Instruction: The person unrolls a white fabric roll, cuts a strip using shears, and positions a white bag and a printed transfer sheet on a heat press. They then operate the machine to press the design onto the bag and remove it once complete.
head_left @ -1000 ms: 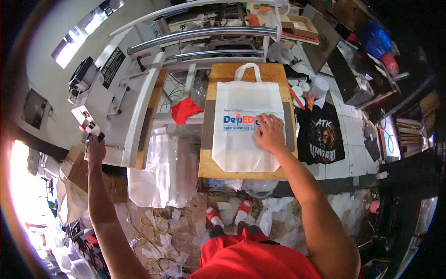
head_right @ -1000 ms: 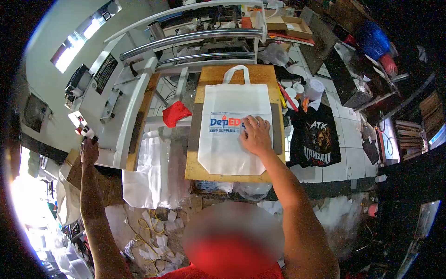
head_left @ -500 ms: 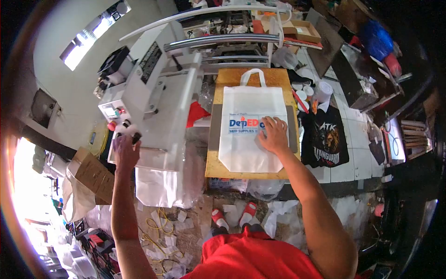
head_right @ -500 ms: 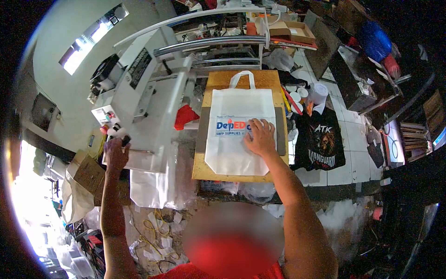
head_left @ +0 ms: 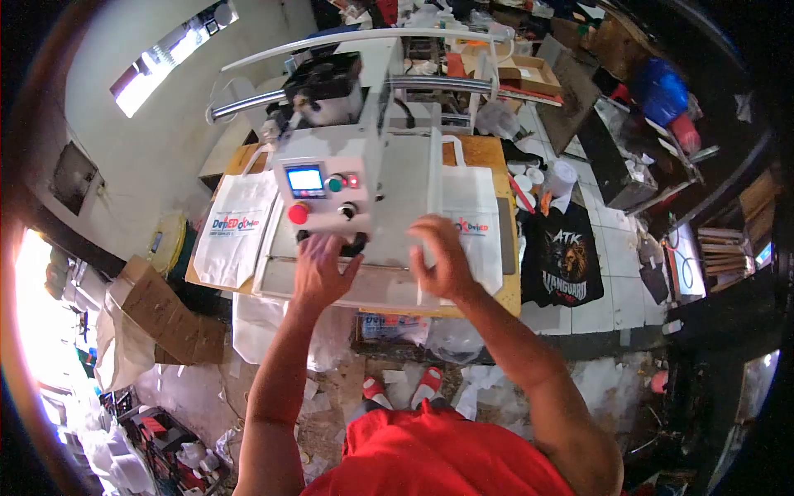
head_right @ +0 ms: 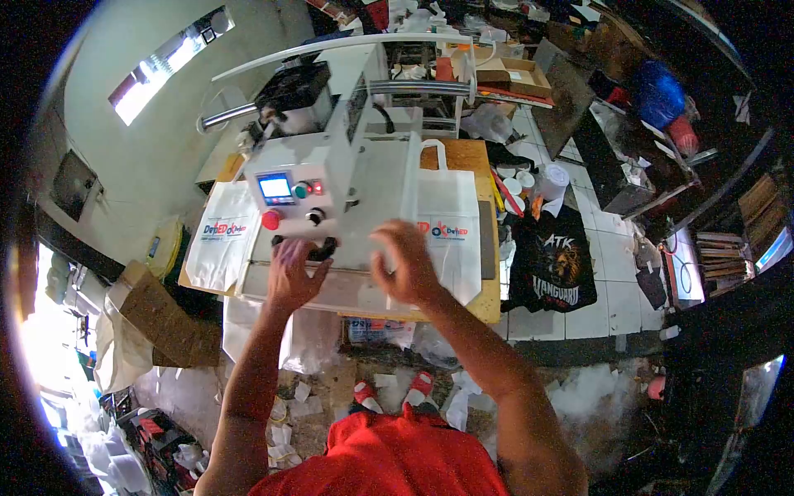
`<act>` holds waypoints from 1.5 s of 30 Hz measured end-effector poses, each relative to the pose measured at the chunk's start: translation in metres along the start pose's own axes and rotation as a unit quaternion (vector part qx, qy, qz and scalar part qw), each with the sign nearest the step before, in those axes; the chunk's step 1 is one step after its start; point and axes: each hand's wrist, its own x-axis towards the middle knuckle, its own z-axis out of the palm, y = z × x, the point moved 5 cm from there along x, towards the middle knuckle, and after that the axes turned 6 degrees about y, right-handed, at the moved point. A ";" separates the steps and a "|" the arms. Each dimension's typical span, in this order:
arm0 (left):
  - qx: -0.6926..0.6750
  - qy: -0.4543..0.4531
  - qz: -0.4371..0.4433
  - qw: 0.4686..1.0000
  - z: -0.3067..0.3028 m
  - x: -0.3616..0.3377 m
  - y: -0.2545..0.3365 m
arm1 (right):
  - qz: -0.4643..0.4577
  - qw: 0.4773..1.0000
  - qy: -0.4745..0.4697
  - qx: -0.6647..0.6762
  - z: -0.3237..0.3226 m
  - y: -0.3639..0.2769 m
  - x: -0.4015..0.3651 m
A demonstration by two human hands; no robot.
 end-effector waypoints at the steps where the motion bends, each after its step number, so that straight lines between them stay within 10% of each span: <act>1: -0.035 0.017 0.012 0.999 0.000 -0.002 0.012 | -0.004 0.999 -0.041 0.025 0.012 -0.018 0.002; 9: -0.220 0.093 -0.133 0.962 -0.032 -0.085 0.014 | 0.032 0.965 -0.051 -0.254 0.040 -0.042 -0.015; 14: -0.163 -0.023 -0.348 0.923 -0.013 -0.214 -0.085 | 0.117 0.937 0.007 -0.329 0.012 -0.018 -0.022; 21: -0.083 -0.052 -0.437 0.894 0.025 -0.345 -0.263 | 0.168 0.886 -0.015 -0.432 0.006 0.003 -0.027; 29: 0.173 0.029 -0.439 0.881 0.004 -0.337 -0.402 | 0.223 0.820 -0.052 -0.525 0.005 0.016 -0.040; 33: 0.171 -0.097 -0.522 0.830 0.000 -0.336 -0.437 | 0.147 0.841 -0.034 -0.520 0.003 0.012 -0.042; 45: 0.128 -0.075 -0.523 0.839 -0.015 -0.336 -0.452 | 0.221 0.868 -0.036 -0.442 -0.013 0.027 -0.043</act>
